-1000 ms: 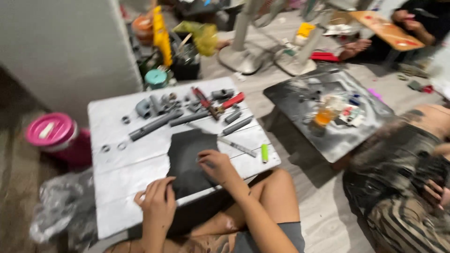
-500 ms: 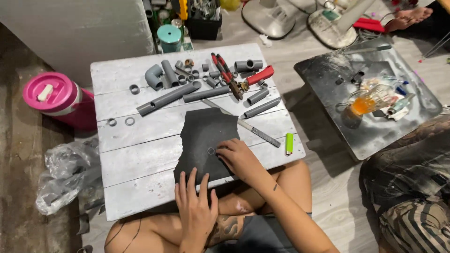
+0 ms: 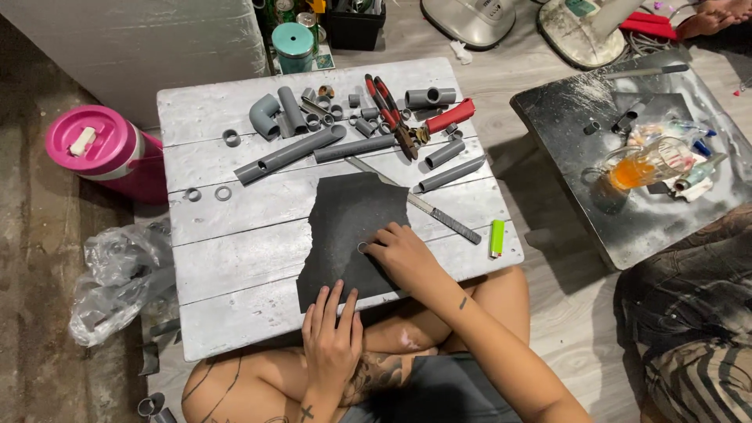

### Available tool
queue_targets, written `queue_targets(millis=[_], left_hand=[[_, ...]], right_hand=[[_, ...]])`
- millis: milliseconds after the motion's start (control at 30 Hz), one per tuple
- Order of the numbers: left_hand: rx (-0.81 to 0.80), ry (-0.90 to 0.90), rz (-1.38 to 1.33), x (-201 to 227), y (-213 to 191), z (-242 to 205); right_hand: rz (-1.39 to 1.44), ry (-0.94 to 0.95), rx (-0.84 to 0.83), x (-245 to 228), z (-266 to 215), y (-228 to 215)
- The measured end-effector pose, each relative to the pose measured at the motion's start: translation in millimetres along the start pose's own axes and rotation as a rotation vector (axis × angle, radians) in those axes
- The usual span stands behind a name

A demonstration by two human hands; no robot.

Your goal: Sanding a small ring-shaped object on a sheet of sandpaper

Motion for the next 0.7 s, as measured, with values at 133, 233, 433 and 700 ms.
queue_targets(millis=[133, 233, 433, 700], left_hand=[[0.019, -0.007, -0.008, 0, 1, -1], [0.032, -0.012, -0.007, 1, 0, -2], [0.059, -0.012, 0.008, 3, 2, -7], [0.086, 0.004, 0.046, 13, -3, -15]], right_hand=[[0.075, 0.006, 0.059, 0, 1, -3], [0.102, 0.013, 0.056, -5, 7, 1], [0.069, 0.063, 0.004, -1, 3, 24], [0.213, 0.131, 0.051, -13, -26, -7]])
Point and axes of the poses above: each hand's wrist, its own z-axis towards the middle knuckle, its own y-axis out of the palm, x = y × z, the point moved 7 cm from there along z, towards the middle knuckle, and after that the axes turned 3 degrees about y, right-handed, at the moved point
